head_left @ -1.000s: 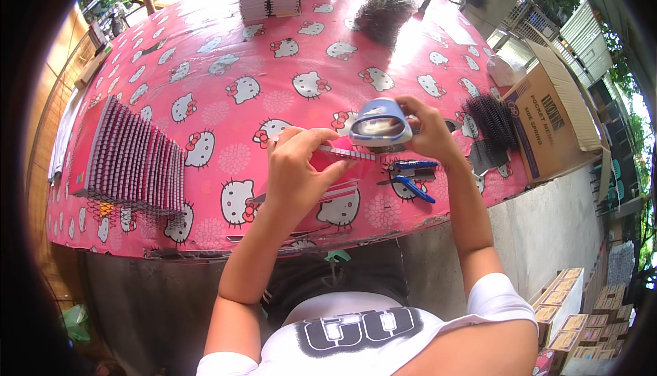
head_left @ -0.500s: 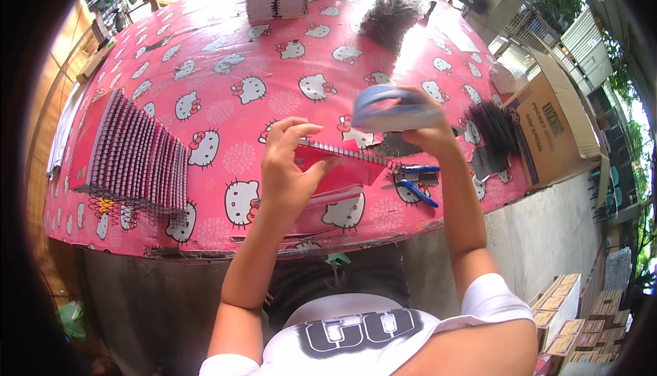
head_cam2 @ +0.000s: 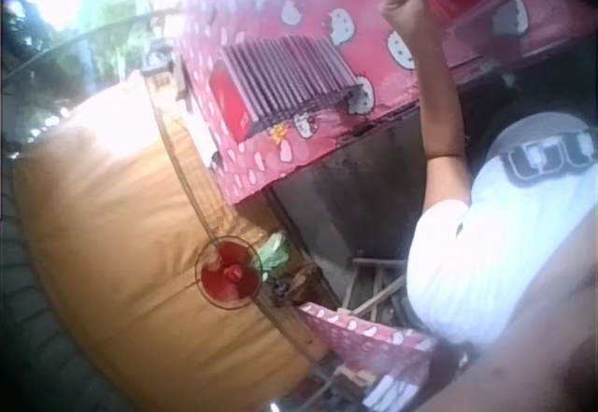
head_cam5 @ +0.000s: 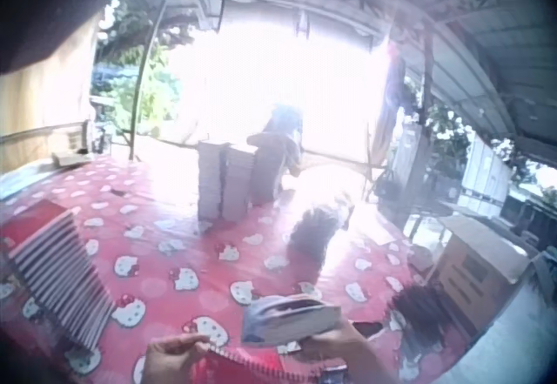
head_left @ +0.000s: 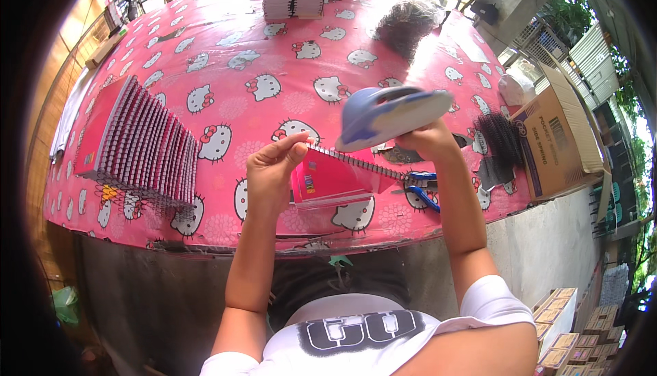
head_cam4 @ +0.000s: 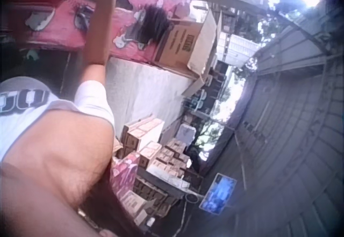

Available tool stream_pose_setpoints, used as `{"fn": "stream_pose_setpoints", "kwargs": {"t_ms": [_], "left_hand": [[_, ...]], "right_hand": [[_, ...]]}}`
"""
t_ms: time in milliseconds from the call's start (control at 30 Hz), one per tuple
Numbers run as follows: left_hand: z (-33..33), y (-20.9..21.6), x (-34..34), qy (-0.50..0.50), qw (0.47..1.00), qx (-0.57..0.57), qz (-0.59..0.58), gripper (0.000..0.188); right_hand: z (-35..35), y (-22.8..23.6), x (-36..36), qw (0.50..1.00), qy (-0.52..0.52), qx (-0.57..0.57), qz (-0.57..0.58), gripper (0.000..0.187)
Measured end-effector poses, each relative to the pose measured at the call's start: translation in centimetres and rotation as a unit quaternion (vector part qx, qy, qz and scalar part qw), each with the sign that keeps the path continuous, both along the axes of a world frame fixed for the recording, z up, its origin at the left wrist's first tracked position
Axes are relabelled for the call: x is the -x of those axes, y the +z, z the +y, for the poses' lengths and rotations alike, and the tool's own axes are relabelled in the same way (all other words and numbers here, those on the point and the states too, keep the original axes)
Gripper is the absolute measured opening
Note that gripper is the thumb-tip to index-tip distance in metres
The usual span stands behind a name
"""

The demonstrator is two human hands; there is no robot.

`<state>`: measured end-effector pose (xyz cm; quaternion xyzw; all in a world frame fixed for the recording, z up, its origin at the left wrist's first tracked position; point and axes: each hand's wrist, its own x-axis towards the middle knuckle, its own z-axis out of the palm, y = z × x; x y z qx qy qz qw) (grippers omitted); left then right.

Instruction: The person assembles spiral notebooks by inserting metal coils through the punched holes and using pliers to crimp the ends of the wire.

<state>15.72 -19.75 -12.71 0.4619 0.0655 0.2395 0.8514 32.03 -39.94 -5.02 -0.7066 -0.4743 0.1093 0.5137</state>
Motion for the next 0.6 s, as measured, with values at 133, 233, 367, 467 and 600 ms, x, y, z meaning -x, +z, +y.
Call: {"fn": "stream_pose_setpoints", "kwargs": {"t_ms": [133, 233, 367, 467, 600], "left_hand": [[0.0, -0.1, -0.1, 0.014, 1.000, -0.016, 0.001, 0.025], [-0.7, 1.5, -0.5, 0.011, 1.000, -0.004, -0.019, 0.025], [-1.0, 2.0, -0.3, -0.008, 0.992, -0.128, 0.012, 0.022], [-2.9, 4.9, 1.5, 0.200, 0.886, -0.381, -0.171, 0.021], [-4.2, 4.2, 2.6, 0.165, 0.801, -0.555, -0.152, 0.021]], "right_hand": [[0.1, -0.9, -1.5, 0.923, -0.237, 0.209, -0.218, 0.050], [-3.0, -2.9, -4.2, 0.842, -0.386, 0.288, -0.242, 0.052], [-7.9, -7.9, -4.3, 0.775, -0.411, 0.292, -0.381, 0.055], [-11.9, -6.2, 0.2, 0.875, -0.243, 0.256, -0.332, 0.062], [-13.8, -8.5, 5.2, 0.936, -0.188, 0.238, -0.178, 0.056]]}}
